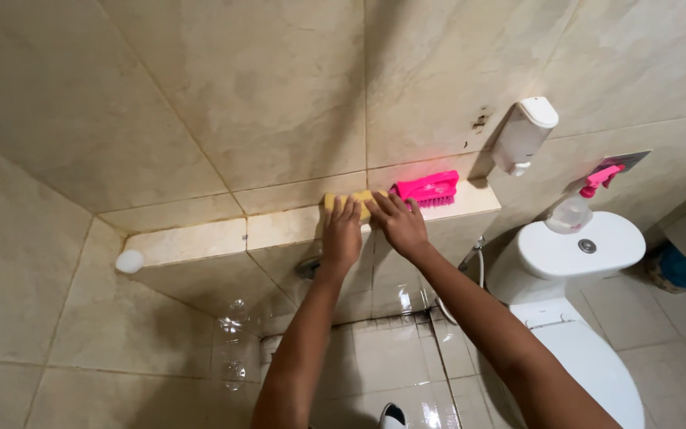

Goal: The person scrubs the tiled bathroom wall and a built-in shelf using a yellow sponge. They wipe the vertical wall surface and the horizontal shelf area, moving the sponge back and forth to clean the tiles.

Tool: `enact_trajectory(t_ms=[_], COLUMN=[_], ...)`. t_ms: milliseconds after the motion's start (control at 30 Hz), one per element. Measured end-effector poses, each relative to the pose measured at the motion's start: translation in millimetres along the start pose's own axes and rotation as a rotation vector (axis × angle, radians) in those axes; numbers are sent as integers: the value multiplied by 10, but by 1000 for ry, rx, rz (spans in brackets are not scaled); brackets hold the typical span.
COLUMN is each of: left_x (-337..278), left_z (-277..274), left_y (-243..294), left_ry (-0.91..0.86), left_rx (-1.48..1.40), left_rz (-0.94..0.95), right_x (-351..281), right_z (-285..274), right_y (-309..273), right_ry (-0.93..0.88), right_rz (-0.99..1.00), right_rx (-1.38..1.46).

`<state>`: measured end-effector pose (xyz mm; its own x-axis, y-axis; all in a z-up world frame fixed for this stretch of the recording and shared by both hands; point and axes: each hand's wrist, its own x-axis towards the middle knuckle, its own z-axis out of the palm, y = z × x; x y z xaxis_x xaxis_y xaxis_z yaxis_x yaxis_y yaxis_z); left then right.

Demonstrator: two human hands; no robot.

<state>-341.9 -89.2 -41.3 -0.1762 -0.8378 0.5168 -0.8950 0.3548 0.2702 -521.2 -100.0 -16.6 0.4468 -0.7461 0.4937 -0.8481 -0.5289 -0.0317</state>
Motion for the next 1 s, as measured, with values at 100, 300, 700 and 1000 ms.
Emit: enact_trajectory(t_ms=[100,300,700,1000], left_x=[21,17,-201,-402], left_z=[35,0,-388,-953], left_y=[82,97,-228,-634], left_ry=[-4,7,40,-81], left_rx=[-19,33,80,70], left_rz=[-3,26,-20,-146], right_x=[-22,-3,166,473], right_z=[-44,-176,-30,7], right_y=[57,16,-239,-742], right_ry=[-11,-66,33,-65], right_rz=[25,42,-147,-243], right_rx=[-5,42,271,434])
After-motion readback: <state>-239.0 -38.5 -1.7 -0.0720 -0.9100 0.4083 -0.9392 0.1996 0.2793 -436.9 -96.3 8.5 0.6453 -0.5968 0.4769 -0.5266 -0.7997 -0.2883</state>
